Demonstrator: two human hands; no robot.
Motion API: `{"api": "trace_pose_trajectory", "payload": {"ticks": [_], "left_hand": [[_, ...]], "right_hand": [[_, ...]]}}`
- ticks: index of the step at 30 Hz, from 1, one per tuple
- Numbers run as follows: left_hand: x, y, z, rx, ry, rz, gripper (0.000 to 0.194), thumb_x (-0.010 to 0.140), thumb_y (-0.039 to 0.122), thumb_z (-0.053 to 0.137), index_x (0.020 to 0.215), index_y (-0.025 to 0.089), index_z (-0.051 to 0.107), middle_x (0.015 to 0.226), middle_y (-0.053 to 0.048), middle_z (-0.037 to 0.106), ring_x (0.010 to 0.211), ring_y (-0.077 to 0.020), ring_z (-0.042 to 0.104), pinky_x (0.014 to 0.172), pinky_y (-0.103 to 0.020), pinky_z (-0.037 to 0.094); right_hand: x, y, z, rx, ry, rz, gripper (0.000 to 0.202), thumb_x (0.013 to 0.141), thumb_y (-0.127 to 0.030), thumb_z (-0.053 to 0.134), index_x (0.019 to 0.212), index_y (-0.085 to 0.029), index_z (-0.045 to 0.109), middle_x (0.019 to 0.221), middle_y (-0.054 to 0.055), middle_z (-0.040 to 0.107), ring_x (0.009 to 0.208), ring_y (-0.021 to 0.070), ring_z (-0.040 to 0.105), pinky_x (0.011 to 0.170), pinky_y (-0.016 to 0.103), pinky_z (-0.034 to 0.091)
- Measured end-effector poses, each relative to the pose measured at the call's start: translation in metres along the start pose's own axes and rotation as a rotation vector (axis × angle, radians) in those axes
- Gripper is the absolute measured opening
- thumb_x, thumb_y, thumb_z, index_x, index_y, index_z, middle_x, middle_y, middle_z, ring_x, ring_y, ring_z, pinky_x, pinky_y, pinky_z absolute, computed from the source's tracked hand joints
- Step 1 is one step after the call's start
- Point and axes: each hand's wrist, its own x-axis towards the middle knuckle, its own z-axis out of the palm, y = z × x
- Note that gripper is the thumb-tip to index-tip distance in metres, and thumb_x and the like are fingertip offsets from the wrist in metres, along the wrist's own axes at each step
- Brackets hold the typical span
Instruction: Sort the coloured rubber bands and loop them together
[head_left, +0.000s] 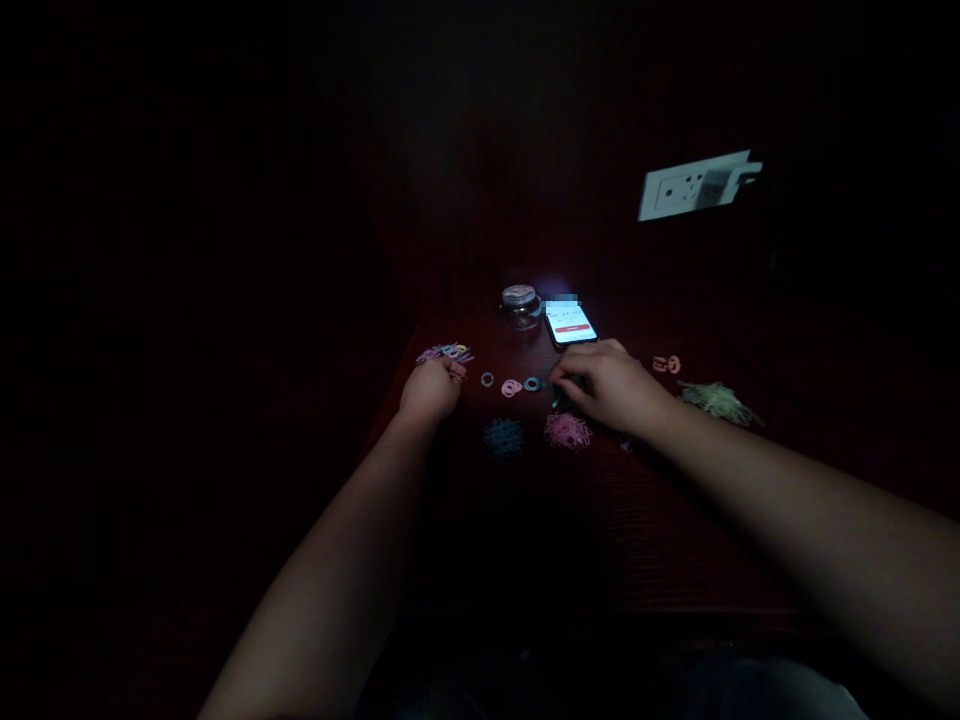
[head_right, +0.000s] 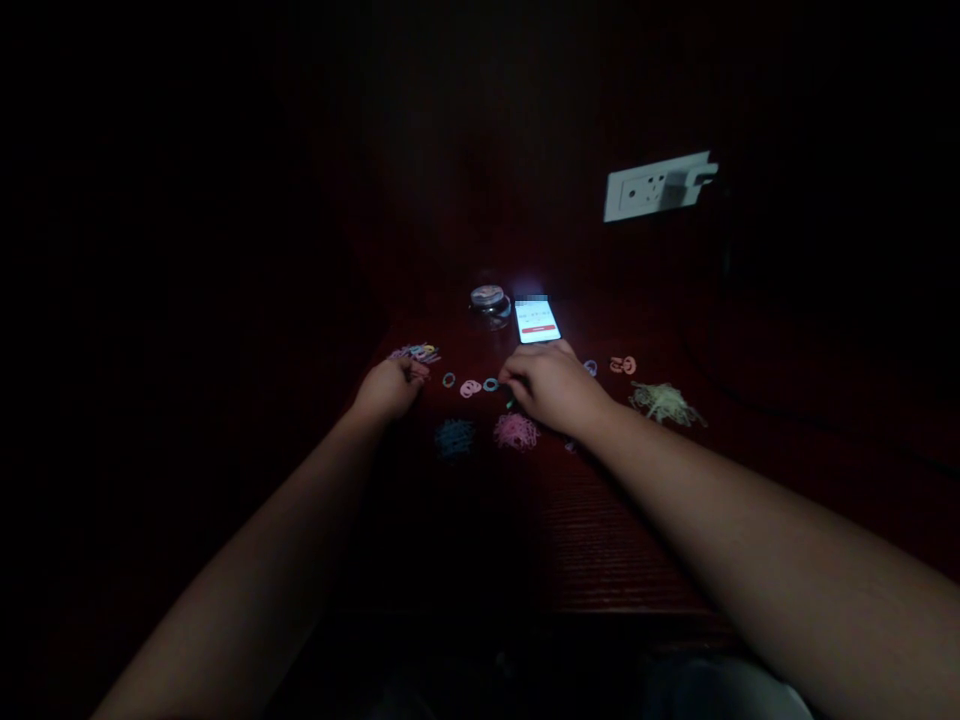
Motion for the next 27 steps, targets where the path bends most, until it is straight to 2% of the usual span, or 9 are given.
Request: {"api": "trace_pose_trajectory", "payload": {"ticks": [5, 11, 19, 22, 27], "left_hand": [[0.0001, -0.0017, 0.0007, -0.109, 0.033, 0.019, 0.012, 0.076, 0.018, 0.059, 0.079, 0.023, 0.070, 0.085, -0.006, 0.073, 0.076, -0.0225, 0.066, 0.079, -0.033, 0.050], [-0.0027, 0.0013, -0.0006, -0.153, 0.120, 0.057, 0.011, 0.081, 0.020, 0.056, 0.082, 0.022, 0.067, 0.089, -0.006, 0.073, 0.079, -0.0218, 0.066, 0.079, -0.033, 0.049], [0.0012, -0.0037, 0.0047, -0.234, 0.168, 0.138, 0.013, 0.081, 0.015, 0.052, 0.087, 0.021, 0.062, 0.092, -0.005, 0.073, 0.084, -0.0175, 0.068, 0.081, -0.030, 0.050], [0.0010, -0.0035, 0.0053, -0.278, 0.159, 0.136, 0.013, 0.082, 0.015, 0.052, 0.088, 0.021, 0.062, 0.091, -0.005, 0.073, 0.085, -0.0172, 0.069, 0.081, -0.030, 0.051], [-0.0014, -0.0003, 0.0038, -0.325, 0.133, 0.125, 0.010, 0.082, 0.017, 0.055, 0.086, 0.020, 0.063, 0.087, -0.005, 0.074, 0.082, -0.0182, 0.069, 0.081, -0.031, 0.052]], "right_hand": [[-0.0007, -0.0003, -0.0002, 0.007, 0.002, 0.001, 0.015, 0.082, -0.013, 0.056, 0.084, -0.022, 0.068, 0.088, 0.002, 0.070, 0.085, 0.0194, 0.063, 0.086, 0.041, 0.042], [-0.0007, 0.0004, 0.0004, 0.024, 0.018, -0.008, 0.017, 0.082, -0.012, 0.055, 0.084, -0.023, 0.069, 0.086, 0.002, 0.070, 0.084, 0.0189, 0.063, 0.086, 0.040, 0.041], [-0.0008, 0.0004, -0.0006, 0.048, 0.059, -0.008, 0.014, 0.083, -0.013, 0.056, 0.087, -0.022, 0.067, 0.089, 0.001, 0.071, 0.084, 0.0181, 0.063, 0.084, 0.037, 0.041], [-0.0014, 0.0013, -0.0002, 0.056, 0.075, 0.022, 0.012, 0.083, -0.014, 0.057, 0.088, -0.022, 0.065, 0.088, 0.002, 0.071, 0.083, 0.0185, 0.064, 0.084, 0.037, 0.041], [-0.0021, 0.0004, 0.0001, 0.077, 0.032, -0.002, 0.011, 0.083, -0.014, 0.056, 0.081, -0.021, 0.064, 0.083, 0.001, 0.069, 0.080, 0.0183, 0.063, 0.083, 0.036, 0.041]]}}
